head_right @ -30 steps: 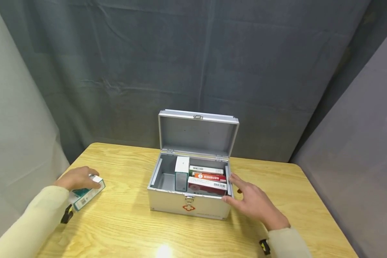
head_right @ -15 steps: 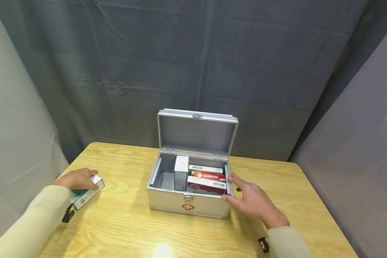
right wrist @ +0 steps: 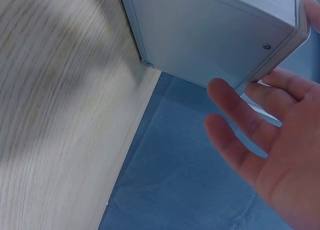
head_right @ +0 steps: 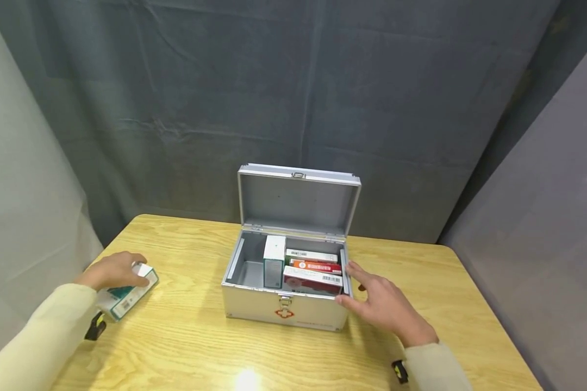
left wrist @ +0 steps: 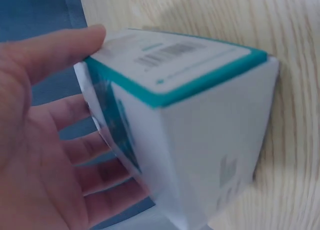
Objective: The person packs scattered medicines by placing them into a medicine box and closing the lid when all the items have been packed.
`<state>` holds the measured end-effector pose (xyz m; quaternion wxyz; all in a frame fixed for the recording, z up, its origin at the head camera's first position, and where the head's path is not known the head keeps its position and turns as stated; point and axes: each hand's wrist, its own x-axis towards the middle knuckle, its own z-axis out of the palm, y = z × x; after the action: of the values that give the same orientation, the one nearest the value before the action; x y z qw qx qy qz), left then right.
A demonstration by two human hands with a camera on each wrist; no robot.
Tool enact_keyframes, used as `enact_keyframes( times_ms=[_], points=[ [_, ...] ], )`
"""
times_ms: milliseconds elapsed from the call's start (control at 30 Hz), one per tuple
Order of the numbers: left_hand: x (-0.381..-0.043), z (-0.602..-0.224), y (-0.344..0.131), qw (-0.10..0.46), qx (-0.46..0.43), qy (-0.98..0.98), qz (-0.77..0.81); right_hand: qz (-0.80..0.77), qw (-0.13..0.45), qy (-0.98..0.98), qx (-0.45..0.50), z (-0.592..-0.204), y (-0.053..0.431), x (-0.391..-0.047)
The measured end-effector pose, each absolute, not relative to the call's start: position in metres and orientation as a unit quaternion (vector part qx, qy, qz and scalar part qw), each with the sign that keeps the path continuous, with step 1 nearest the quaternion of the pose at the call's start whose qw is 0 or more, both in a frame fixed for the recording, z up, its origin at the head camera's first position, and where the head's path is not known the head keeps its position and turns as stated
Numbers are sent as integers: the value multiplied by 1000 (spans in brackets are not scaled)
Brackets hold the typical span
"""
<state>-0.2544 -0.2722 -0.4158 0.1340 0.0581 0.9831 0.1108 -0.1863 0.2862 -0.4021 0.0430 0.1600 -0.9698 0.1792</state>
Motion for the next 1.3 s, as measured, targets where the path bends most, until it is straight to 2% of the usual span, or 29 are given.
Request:
enact_keyframes(
  times_ms=[767,1067,1300],
  points=[
    [-248,-414,-268,-61,62,978,188,188,31,-970,154,-404,285,-187],
    [-236,-415,-279,-99,90,968,213,193,30,-969,153,-407,284,-188],
    [-223,-400,-281,-90,96,976,171,196,33,-968,154,-405,284,-188]
  ],
)
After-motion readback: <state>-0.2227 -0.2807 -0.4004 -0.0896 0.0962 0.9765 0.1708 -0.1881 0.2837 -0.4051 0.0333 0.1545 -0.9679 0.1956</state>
